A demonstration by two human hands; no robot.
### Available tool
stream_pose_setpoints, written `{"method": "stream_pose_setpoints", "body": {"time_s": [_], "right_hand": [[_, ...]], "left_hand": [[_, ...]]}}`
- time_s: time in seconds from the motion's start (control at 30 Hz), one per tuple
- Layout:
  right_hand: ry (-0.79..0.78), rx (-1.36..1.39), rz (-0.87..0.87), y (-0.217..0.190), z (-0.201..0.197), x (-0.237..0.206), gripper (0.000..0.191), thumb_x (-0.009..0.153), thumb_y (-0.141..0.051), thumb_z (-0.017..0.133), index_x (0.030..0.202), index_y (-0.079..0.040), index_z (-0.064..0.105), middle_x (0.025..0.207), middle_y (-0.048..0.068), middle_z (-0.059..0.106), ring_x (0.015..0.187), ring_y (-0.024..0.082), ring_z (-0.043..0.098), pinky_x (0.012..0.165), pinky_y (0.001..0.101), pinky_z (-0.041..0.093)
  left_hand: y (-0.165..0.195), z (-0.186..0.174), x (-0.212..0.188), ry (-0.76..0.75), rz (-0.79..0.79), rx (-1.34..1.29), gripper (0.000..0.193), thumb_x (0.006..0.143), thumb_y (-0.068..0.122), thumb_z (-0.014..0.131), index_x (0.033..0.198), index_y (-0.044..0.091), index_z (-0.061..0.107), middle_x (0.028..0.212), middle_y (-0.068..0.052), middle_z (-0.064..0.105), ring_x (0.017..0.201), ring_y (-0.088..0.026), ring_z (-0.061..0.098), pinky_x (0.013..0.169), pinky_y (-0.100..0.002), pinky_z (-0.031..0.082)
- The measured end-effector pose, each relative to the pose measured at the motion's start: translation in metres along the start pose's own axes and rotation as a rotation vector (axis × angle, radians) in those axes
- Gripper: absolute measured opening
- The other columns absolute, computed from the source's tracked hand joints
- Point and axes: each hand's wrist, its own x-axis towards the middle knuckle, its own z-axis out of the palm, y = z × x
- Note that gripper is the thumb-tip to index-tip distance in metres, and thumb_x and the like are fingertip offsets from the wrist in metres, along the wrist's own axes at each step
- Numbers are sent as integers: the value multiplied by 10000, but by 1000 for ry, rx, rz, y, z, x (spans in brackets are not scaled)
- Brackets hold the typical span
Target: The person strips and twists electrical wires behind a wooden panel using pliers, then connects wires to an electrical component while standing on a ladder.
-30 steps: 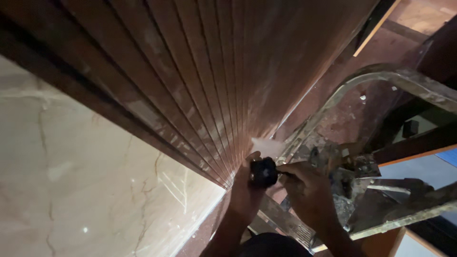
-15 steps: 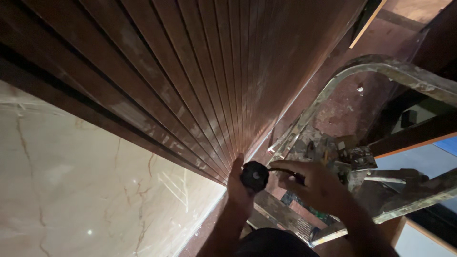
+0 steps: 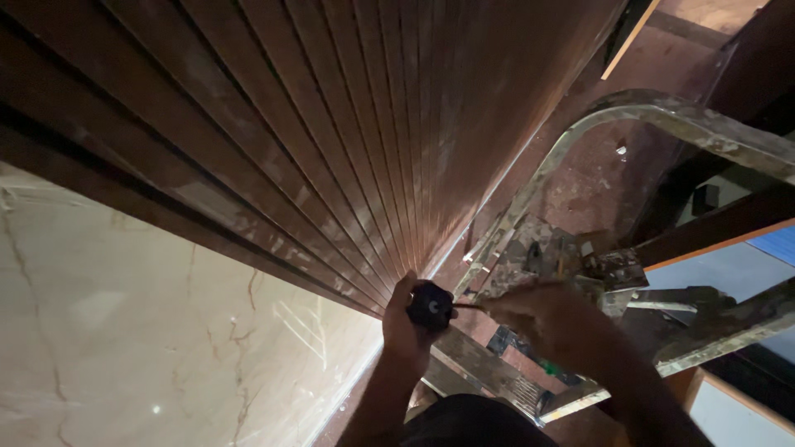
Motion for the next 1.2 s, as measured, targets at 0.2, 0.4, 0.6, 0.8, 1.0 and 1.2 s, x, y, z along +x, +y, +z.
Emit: {"method": "stream_pose_setpoints", "body": {"time_s": [0.2, 0.4, 0.6, 0.8, 1.0, 1.2], "right_hand": [[337, 595, 588, -6, -3, 5, 281, 874, -191, 762, 1057, 17, 720, 682, 207, 746, 427, 238, 653, 395, 399, 518], [627, 1099, 487, -7, 26, 25, 330, 916, -188, 764, 1129, 50, 684, 779, 44, 622, 693, 131, 585, 613, 281, 493], [282, 937, 642, -6, 38, 18, 476, 909, -409, 652, 1039, 35, 764, 868, 139, 770, 790, 232, 732, 707, 338, 594], [411, 764, 688, -1, 52, 13, 440, 911, -379, 687, 996, 41, 789, 815, 158, 783, 711, 250, 730, 671, 369, 581], [591, 691, 563, -3, 64, 10, 313, 944, -285, 687, 962, 11, 788, 803, 100, 781, 701, 167, 729, 684, 301, 584], [684, 519, 333, -12, 65, 4, 252, 922, -233, 686, 918, -3, 789, 756, 64, 790, 654, 137, 758, 623, 275, 609]], "left_hand": [[18, 9, -20, -373, -163, 194, 403, 934, 366, 589, 1072, -6, 660, 958, -204, 709, 803, -295, 744, 679, -432, 628], [-3, 23, -22, -600, -99, 280, 287, 996, 131, 664, 1192, -76, 638, 1119, -180, 697, 976, -253, 702, 872, -367, 587], [-10, 29, -33, -425, -186, 203, 308, 908, 164, 648, 1123, -56, 629, 1046, -149, 710, 898, -236, 738, 699, -362, 616], [-4, 35, -42, -355, -195, 234, 281, 964, 154, 658, 1145, -60, 634, 1040, -172, 697, 888, -271, 732, 713, -404, 637], [-5, 34, -48, -337, -184, 180, 216, 974, 136, 660, 1041, -61, 604, 963, -186, 679, 843, -299, 741, 684, -455, 662], [0, 33, -57, -357, -200, 225, 195, 968, 100, 645, 1010, -88, 618, 980, -192, 682, 869, -302, 745, 726, -459, 673]]}}
